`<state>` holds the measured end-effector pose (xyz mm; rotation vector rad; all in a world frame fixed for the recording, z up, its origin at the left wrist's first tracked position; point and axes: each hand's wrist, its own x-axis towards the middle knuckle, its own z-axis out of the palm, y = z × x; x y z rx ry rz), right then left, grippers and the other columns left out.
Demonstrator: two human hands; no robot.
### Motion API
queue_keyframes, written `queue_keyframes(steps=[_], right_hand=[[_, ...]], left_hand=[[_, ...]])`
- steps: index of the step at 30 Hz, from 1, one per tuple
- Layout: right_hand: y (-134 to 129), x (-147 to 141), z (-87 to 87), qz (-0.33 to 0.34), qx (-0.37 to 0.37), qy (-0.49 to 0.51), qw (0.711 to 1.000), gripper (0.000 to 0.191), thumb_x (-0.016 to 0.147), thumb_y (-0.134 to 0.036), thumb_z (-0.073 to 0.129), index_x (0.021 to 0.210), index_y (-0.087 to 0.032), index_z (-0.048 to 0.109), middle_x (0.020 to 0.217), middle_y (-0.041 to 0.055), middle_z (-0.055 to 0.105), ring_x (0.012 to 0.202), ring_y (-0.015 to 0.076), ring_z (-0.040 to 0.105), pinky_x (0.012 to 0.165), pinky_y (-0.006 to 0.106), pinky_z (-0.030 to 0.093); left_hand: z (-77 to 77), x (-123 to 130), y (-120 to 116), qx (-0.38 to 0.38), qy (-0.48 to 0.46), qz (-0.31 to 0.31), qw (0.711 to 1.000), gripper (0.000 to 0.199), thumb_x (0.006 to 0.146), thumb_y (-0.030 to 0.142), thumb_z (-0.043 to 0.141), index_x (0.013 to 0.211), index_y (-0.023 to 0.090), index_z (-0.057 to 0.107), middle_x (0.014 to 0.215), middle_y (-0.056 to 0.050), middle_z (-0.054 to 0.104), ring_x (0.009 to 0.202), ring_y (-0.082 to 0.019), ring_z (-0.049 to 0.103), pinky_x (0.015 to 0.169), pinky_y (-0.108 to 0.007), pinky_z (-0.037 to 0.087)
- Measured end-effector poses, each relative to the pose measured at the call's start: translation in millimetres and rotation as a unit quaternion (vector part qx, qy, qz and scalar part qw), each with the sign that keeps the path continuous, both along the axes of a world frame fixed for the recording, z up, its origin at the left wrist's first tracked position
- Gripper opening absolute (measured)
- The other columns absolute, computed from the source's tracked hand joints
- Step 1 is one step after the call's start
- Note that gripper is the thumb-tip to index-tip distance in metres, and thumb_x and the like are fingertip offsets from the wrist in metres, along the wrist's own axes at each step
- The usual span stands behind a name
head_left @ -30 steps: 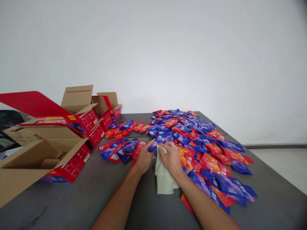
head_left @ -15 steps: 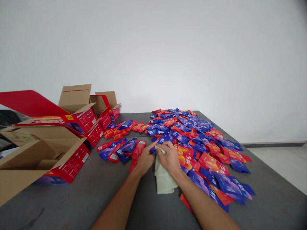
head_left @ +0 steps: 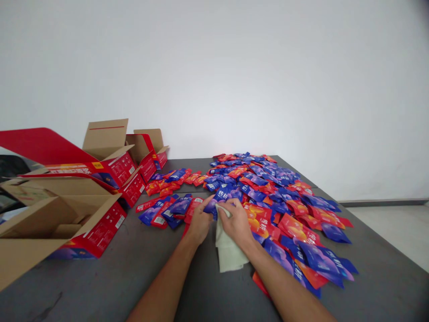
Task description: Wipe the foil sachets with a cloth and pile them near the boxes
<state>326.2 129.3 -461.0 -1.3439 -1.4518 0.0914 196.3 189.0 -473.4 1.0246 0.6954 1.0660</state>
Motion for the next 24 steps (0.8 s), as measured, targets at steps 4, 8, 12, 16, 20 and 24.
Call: queue_keyframes(steps=[4, 8, 12, 16, 20, 24], right_hand=[[-3, -10, -0.1, 0.025, -0.013, 0.003, 1.000, 0.022, 0.092, -0.025, 0.059, 0.105, -0.025, 0.076, 0.100, 0.0069, 0.061, 0.093, 0.0188, 0.062, 0.085, 0.032, 0.053], [-4, -2, 8.3, -0.015, 0.007, 0.033, 0.999, 0.021, 0.093, -0.025, 0.057, 0.107, -0.022, 0.072, 0.106, 0.0090, 0.065, 0.102, 0.0209, 0.061, 0.096, 0.036, 0.050], [-3, 2, 8.8, -0.040, 0.007, 0.041, 0.998, 0.020, 0.093, -0.027, 0.056, 0.105, -0.021, 0.071, 0.109, 0.0100, 0.068, 0.108, 0.0234, 0.061, 0.099, 0.039, 0.048], [-4, -3, 6.0, -0.021, -0.041, 0.060, 0.997, 0.022, 0.093, -0.029, 0.055, 0.107, -0.022, 0.070, 0.109, 0.0075, 0.072, 0.103, 0.0230, 0.066, 0.096, 0.038, 0.050], [-8, -8, 10.9, -0.001, -0.058, 0.082, 0.995, 0.021, 0.093, -0.031, 0.056, 0.107, -0.023, 0.069, 0.108, 0.0040, 0.073, 0.100, 0.0214, 0.068, 0.094, 0.035, 0.050], [-11, -9, 15.8, 0.012, -0.058, 0.092, 0.994, 0.020, 0.093, -0.033, 0.057, 0.107, -0.025, 0.068, 0.106, 0.0019, 0.073, 0.098, 0.0201, 0.068, 0.091, 0.033, 0.051]], left_hand=[[10.6, 0, 0, -0.062, -0.110, -0.013, 0.992, 0.065, 0.059, 0.003, 0.069, 0.122, 0.020, 0.068, 0.093, -0.002, 0.073, 0.073, -0.011, 0.064, 0.064, -0.020, 0.049], [14.9, 4, 0, -0.066, -0.161, -0.018, 0.985, 0.037, 0.074, 0.023, 0.076, 0.110, 0.015, 0.071, 0.102, -0.006, 0.073, 0.086, -0.015, 0.068, 0.081, -0.027, 0.053], [12.5, 6, 2, -0.043, -0.142, 0.010, 0.989, 0.036, 0.074, 0.027, 0.079, 0.107, 0.015, 0.072, 0.102, -0.006, 0.074, 0.089, -0.015, 0.068, 0.089, -0.028, 0.051], [9.6, 4, 6, -0.017, -0.090, 0.055, 0.994, 0.044, 0.073, 0.031, 0.080, 0.114, 0.019, 0.068, 0.102, -0.004, 0.074, 0.086, -0.015, 0.068, 0.086, -0.030, 0.051], [7.3, 1, 6, 0.086, 0.034, 0.109, 0.990, 0.042, 0.072, 0.028, 0.078, 0.111, 0.019, 0.065, 0.108, -0.007, 0.072, 0.095, -0.019, 0.068, 0.089, -0.032, 0.051], [1.9, -1, 9, 0.128, 0.109, 0.146, 0.975, 0.035, 0.072, 0.025, 0.075, 0.105, 0.021, 0.064, 0.106, -0.007, 0.070, 0.098, -0.021, 0.067, 0.089, -0.034, 0.051]])
